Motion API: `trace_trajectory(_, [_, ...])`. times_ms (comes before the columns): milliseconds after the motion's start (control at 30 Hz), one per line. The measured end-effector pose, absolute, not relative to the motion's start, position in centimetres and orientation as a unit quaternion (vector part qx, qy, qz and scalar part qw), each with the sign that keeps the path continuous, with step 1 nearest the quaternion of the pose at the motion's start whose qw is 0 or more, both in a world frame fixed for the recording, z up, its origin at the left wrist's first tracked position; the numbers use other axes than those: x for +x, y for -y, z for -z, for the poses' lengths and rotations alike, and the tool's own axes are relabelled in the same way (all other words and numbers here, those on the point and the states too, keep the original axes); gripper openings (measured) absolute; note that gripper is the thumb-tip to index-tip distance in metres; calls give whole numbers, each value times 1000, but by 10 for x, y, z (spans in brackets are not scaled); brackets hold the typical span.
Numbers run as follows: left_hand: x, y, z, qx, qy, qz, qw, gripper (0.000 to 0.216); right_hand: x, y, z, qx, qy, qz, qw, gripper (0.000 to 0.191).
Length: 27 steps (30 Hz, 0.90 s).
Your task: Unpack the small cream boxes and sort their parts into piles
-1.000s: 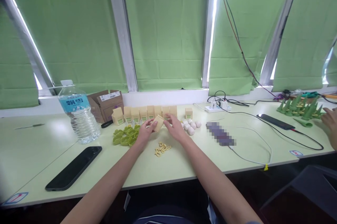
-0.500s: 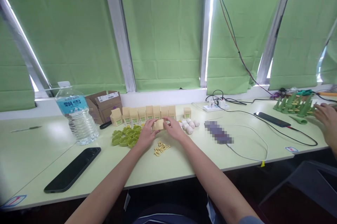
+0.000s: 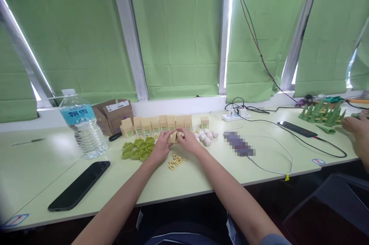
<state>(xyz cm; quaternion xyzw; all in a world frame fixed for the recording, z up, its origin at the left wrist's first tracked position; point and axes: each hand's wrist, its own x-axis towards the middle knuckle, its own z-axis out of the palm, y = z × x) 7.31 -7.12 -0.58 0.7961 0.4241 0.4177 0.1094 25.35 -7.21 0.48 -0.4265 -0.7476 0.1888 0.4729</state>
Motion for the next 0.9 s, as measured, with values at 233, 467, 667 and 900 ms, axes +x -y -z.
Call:
trace_trajectory(233, [73,72,4,783,-436,-426,124,57,257,72,-7,-431,734,-159,500,39])
trace_trajectory(467, [74,72,2,765,-451,-448,103,53,256,66,-2,-402,723,-134,545,26])
trace_trajectory(667, [74,72,2,762,-452,-455,87,55,253,64,1,-364,750,-133,535,22])
trace_trajectory(900, [74,73,3,759,-457,-454,92,54,261,56,4,-418,716,-109,549,28])
